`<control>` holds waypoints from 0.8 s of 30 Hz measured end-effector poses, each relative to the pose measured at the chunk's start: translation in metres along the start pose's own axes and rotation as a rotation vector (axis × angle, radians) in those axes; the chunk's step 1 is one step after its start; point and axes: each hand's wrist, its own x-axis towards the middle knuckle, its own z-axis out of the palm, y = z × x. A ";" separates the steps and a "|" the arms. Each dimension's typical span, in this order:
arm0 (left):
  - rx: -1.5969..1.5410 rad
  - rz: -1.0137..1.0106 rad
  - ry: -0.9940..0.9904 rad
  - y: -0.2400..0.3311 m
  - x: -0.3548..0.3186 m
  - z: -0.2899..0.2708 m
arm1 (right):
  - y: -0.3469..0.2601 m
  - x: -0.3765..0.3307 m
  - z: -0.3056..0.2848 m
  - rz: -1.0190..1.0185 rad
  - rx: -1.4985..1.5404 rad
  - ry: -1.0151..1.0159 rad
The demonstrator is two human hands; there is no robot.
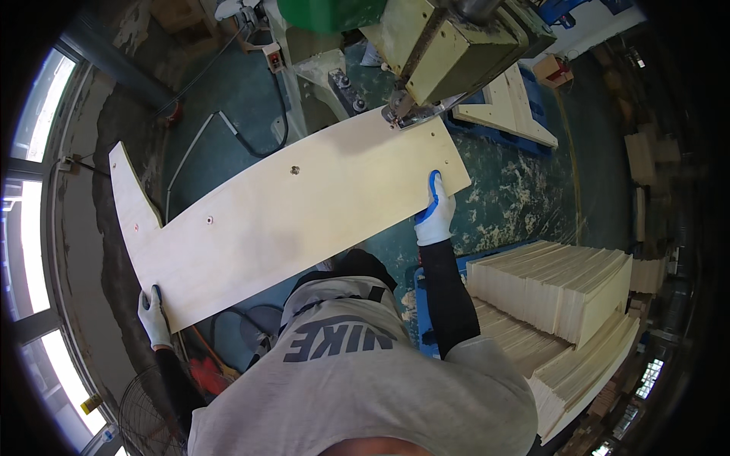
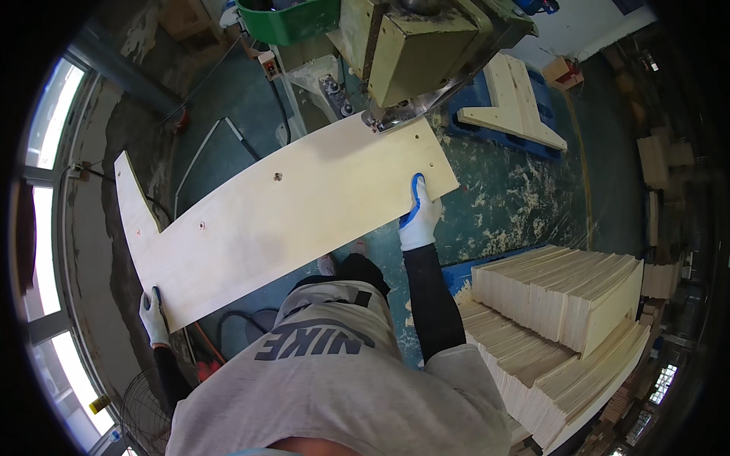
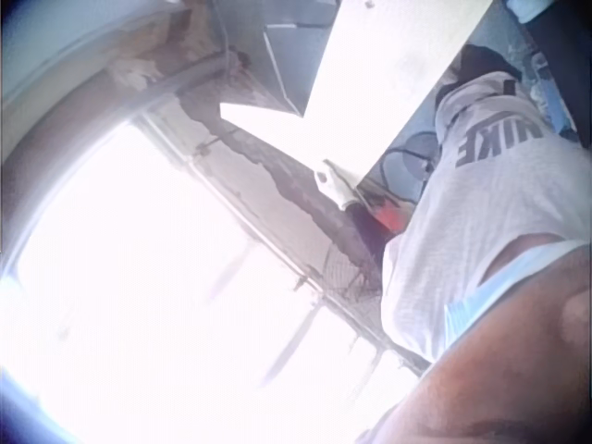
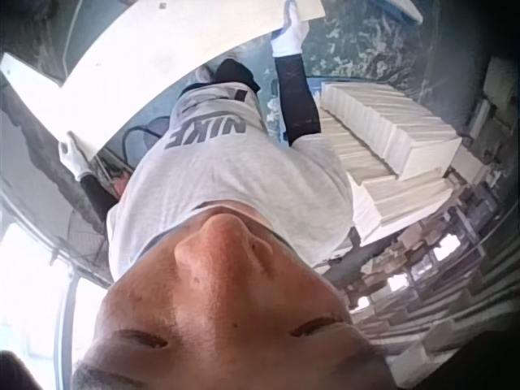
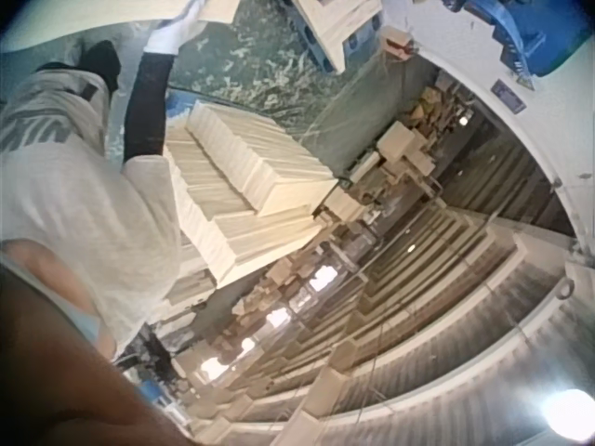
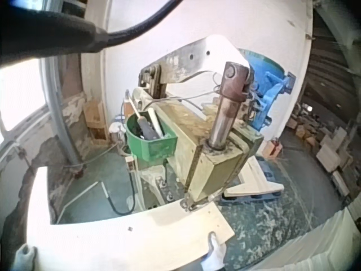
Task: The person uses a riveting machine to fasten metal components onto L-shaped wooden boards, picking up each board from a stack, positioning it under the machine head, and then placing the finished boards onto a blue pallet.
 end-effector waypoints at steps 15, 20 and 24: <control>-0.050 0.059 0.050 0.010 0.022 -0.002 | 0.003 -0.008 0.019 -0.091 0.153 0.076; -0.044 0.083 0.080 0.016 0.014 -0.003 | 0.005 -0.010 0.020 -0.129 0.091 0.083; -0.073 0.095 0.111 0.013 0.007 -0.001 | 0.004 -0.008 0.018 -0.098 0.136 0.072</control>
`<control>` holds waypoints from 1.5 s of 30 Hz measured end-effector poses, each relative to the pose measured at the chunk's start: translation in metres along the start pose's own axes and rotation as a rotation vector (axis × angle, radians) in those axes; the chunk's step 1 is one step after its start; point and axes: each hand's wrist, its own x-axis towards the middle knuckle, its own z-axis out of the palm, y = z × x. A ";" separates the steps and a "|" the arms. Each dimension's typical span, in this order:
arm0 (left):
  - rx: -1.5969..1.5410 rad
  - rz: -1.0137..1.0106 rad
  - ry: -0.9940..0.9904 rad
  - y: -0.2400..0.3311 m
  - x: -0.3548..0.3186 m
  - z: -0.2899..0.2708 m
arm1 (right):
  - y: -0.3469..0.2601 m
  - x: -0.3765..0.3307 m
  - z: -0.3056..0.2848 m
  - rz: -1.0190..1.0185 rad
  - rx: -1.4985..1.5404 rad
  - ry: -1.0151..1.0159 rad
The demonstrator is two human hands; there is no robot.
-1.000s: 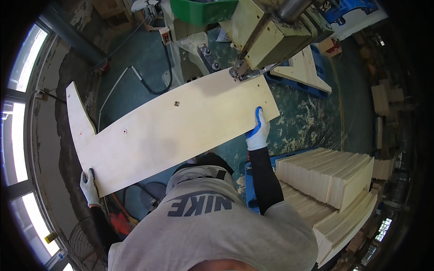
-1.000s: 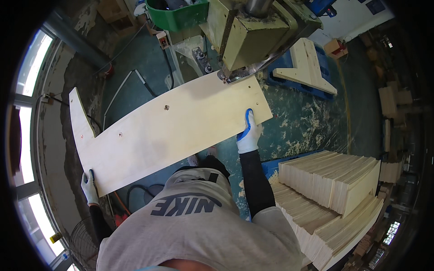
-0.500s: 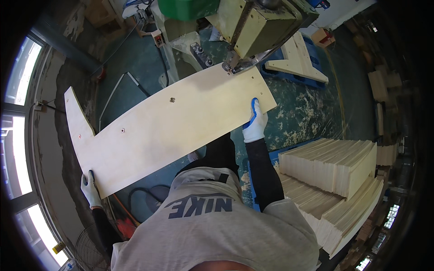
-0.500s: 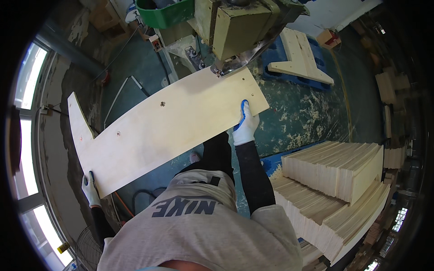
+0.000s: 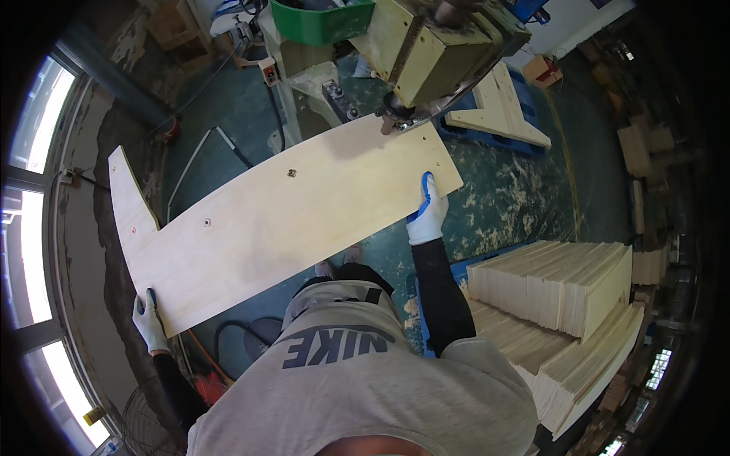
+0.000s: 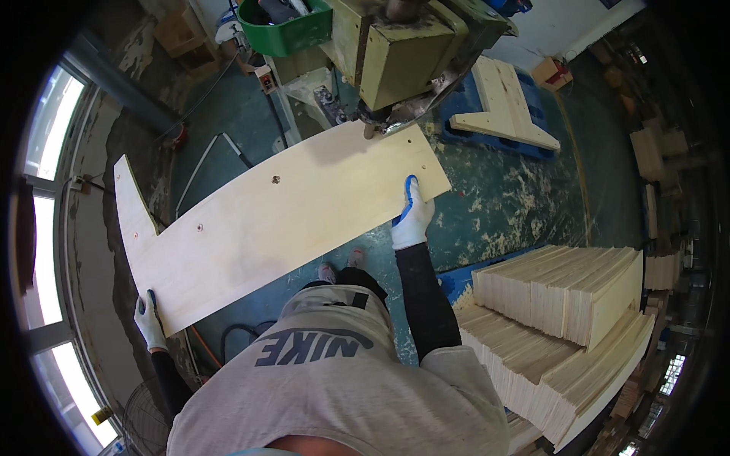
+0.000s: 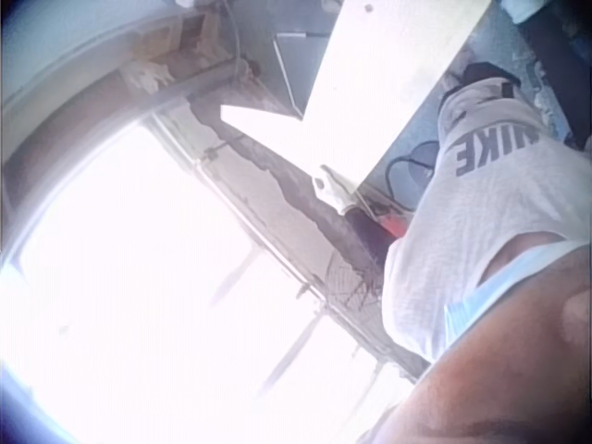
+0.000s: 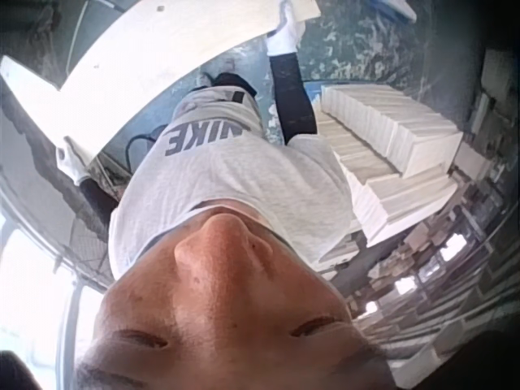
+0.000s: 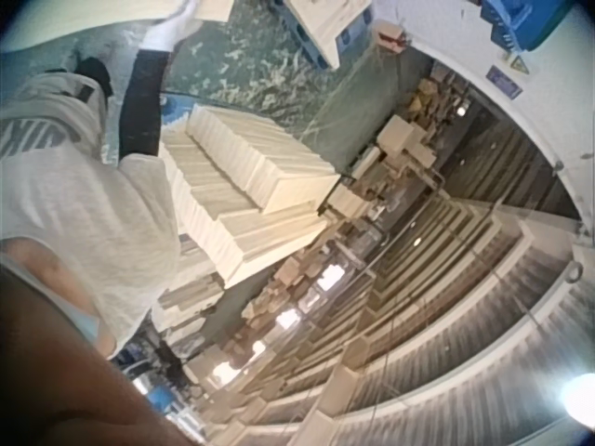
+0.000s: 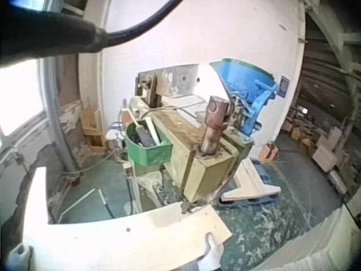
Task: The person uses a riveting machine to fasten metal components onto L-shaped wooden boards, picking up each board from a stack, positioning it under the machine head, and then placing the finished boards onto a blue pallet.
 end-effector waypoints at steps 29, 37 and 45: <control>-0.063 -0.163 0.113 -0.066 -0.030 -0.057 | 0.036 -0.018 0.030 0.092 -0.153 -0.099; -0.062 -0.088 0.156 -0.071 -0.018 -0.047 | 0.031 -0.029 0.037 0.135 -0.175 -0.110; -0.061 -0.097 0.112 -0.060 0.003 -0.056 | 0.046 -0.071 0.041 0.173 -0.272 -0.043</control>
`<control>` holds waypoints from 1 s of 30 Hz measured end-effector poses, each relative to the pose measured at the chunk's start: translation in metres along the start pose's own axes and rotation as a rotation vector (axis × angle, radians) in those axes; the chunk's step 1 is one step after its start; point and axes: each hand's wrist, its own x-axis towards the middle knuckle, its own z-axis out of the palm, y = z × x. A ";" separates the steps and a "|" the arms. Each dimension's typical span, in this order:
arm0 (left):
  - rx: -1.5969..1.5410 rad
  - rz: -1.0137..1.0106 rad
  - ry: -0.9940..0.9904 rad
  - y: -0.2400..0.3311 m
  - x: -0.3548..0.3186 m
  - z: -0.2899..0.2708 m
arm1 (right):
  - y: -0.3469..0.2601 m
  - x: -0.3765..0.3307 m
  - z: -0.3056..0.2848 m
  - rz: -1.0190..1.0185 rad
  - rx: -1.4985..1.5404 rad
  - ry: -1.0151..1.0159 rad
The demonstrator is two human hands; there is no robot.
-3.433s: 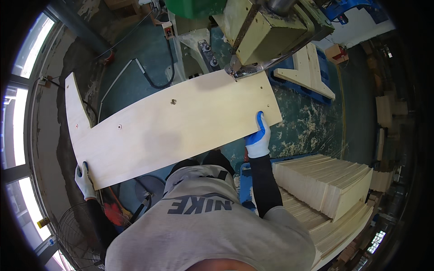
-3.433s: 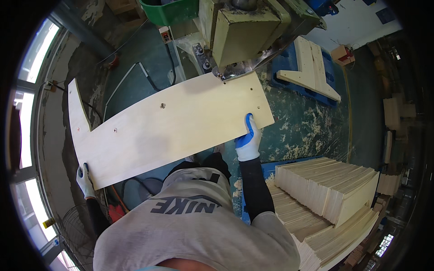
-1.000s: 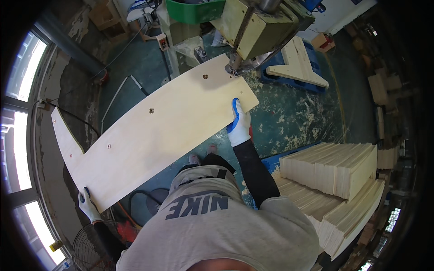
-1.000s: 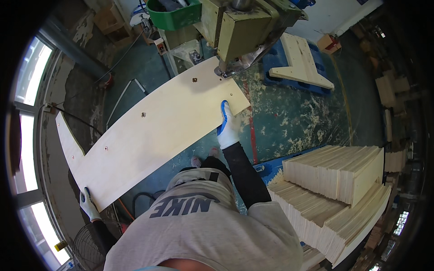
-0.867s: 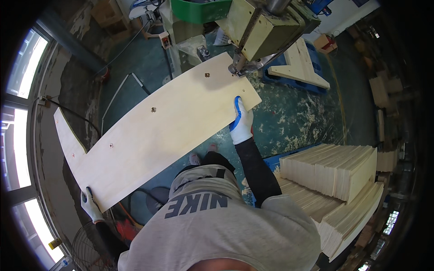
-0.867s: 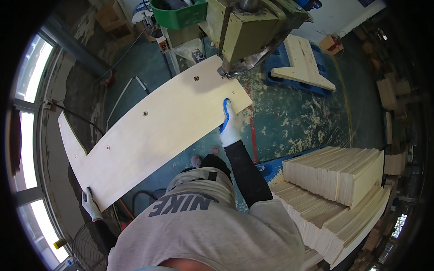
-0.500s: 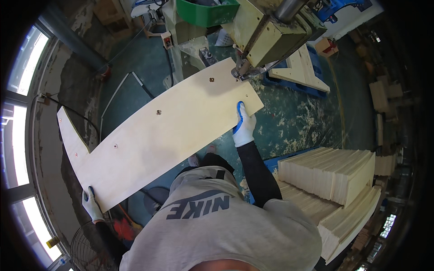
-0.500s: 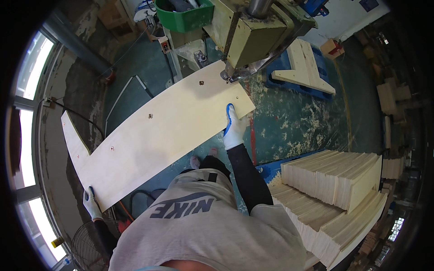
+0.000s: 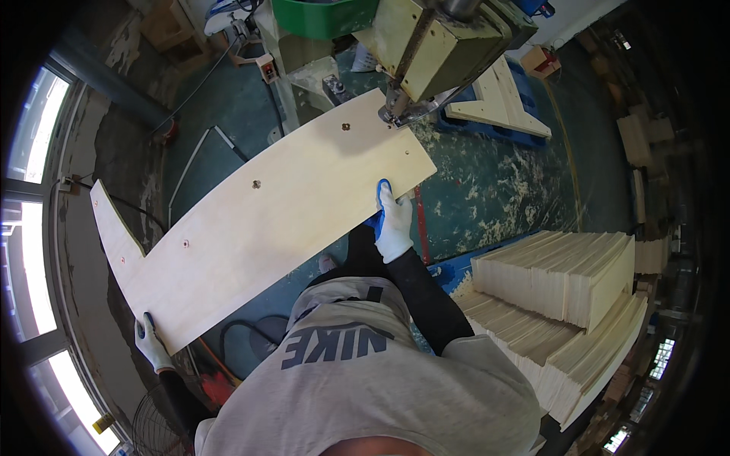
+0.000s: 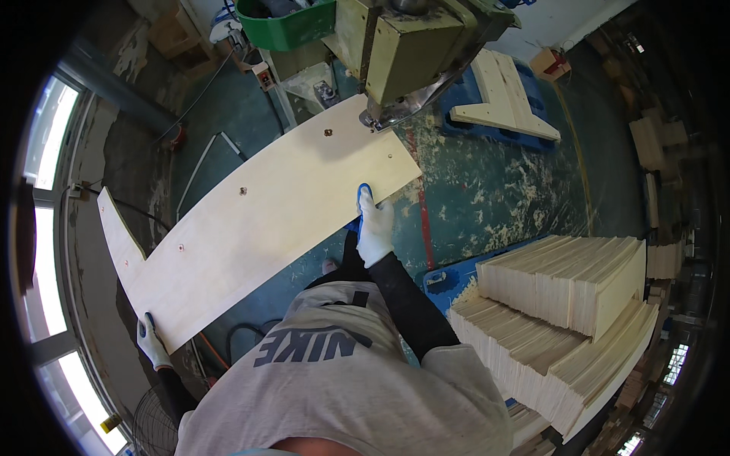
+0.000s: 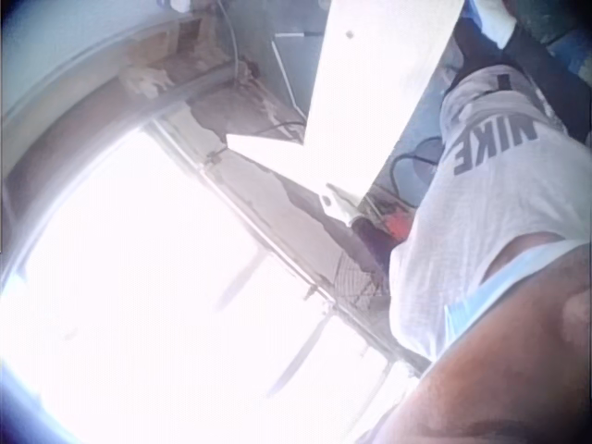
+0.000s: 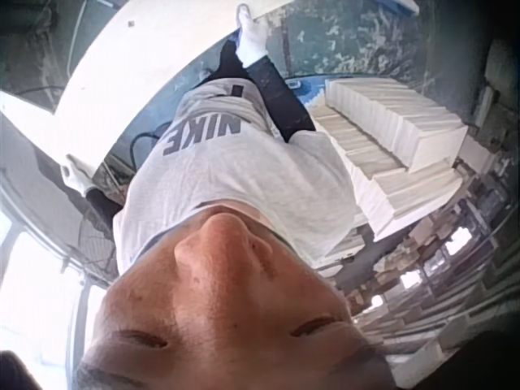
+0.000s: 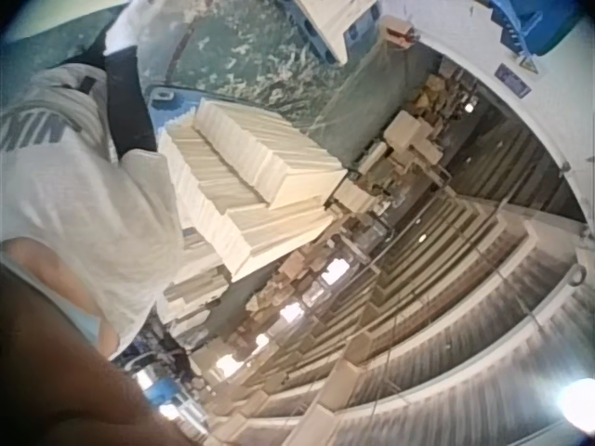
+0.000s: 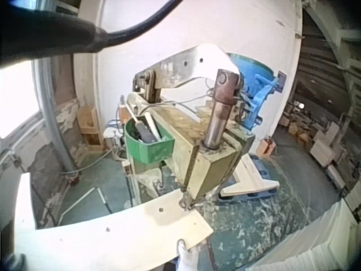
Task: The person uses a riveting machine to fasten metal components onto L-shaped wooden boards, picking up each board from a stack, positioning it under the machine head, and then placing the finished boards onto a blue pallet.
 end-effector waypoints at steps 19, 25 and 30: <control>0.007 -0.044 0.010 -0.018 -0.004 -0.021 | -0.015 0.027 0.026 0.076 -0.050 -0.189; 0.033 -0.106 -0.023 -0.001 -0.018 -0.005 | -0.015 0.039 0.037 -0.015 -0.054 -0.285; -0.006 -0.066 0.047 -0.017 -0.010 -0.010 | -0.023 0.041 0.031 0.145 -0.128 -0.309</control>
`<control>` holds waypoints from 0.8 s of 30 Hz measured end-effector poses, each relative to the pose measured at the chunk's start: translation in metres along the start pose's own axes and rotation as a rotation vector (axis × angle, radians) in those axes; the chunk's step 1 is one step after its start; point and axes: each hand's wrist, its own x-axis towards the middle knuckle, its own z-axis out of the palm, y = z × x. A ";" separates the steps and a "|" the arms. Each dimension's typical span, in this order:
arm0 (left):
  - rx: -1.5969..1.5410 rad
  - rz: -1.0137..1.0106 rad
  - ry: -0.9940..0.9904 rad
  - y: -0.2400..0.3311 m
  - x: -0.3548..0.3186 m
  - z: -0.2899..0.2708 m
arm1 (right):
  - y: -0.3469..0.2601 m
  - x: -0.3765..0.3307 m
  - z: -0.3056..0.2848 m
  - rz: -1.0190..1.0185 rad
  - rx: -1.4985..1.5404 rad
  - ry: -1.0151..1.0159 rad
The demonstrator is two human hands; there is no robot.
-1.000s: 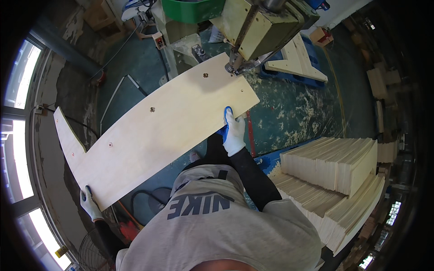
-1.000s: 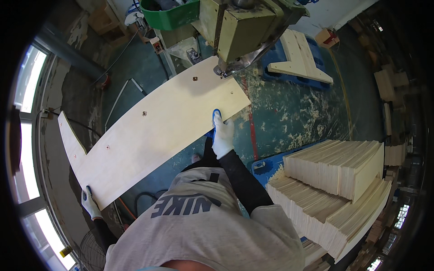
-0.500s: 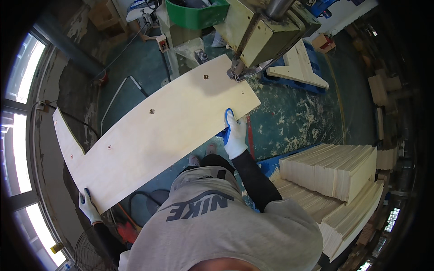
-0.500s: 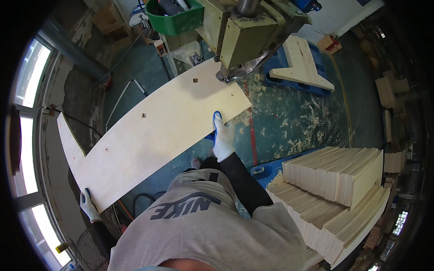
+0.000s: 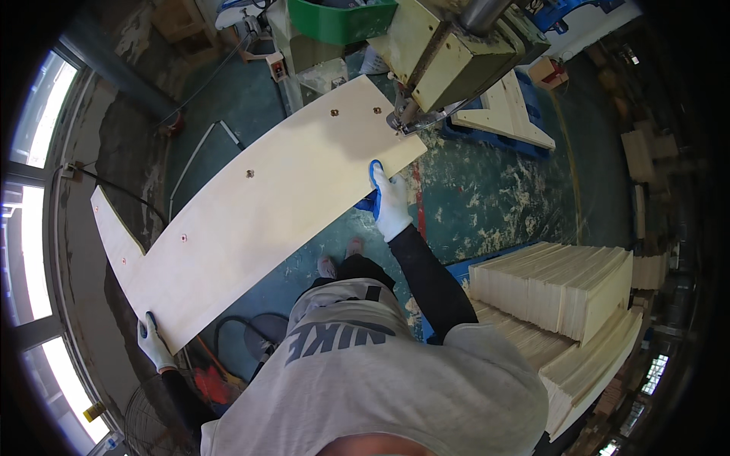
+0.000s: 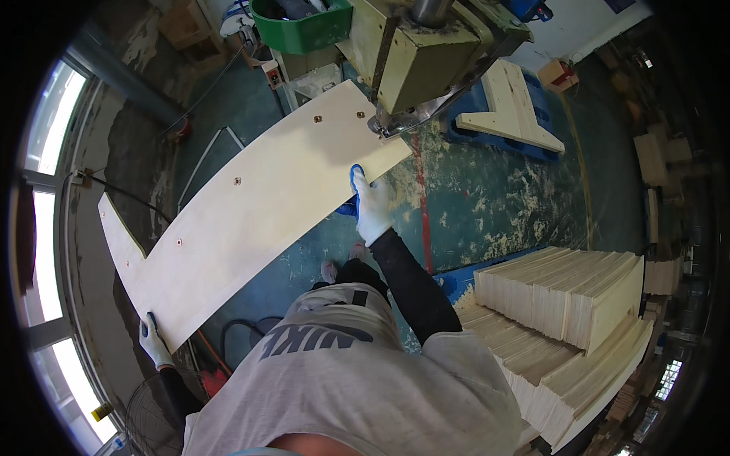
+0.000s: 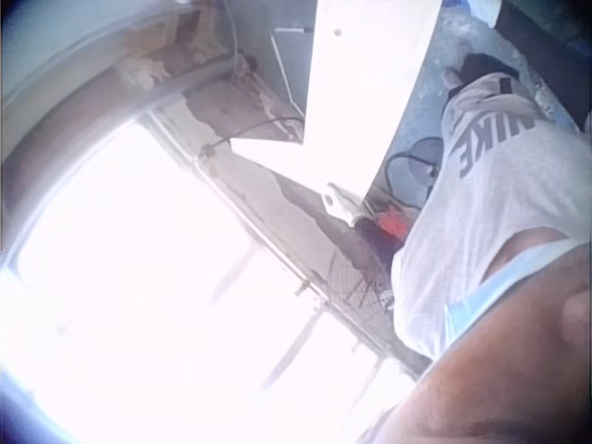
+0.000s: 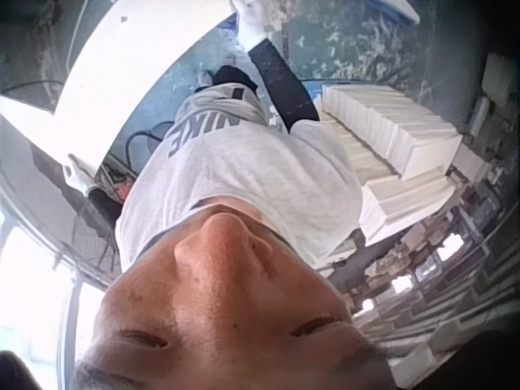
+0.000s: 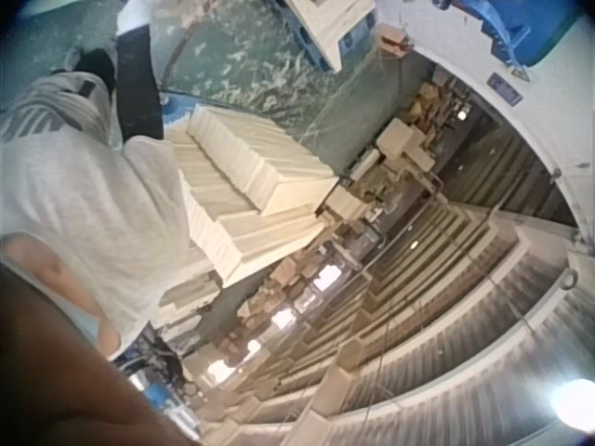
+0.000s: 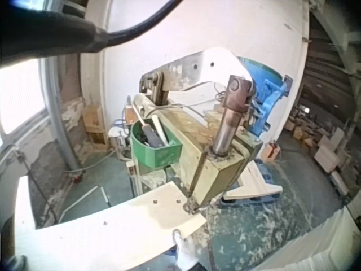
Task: The person uses a riveting machine to fasten metal components onto L-shaped wooden boards, picking up each board from a stack, positioning it under the machine head, and then placing the finished boards onto a blue pallet.
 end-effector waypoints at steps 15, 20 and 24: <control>0.001 0.046 -0.027 0.047 0.022 0.020 | 0.002 0.001 0.011 -0.052 0.063 0.042; 0.005 0.057 -0.061 0.048 0.023 0.014 | 0.020 0.011 -0.007 -0.125 0.028 -0.018; -0.005 0.105 0.013 0.035 0.020 0.010 | 0.012 0.008 0.001 -0.158 0.055 -0.025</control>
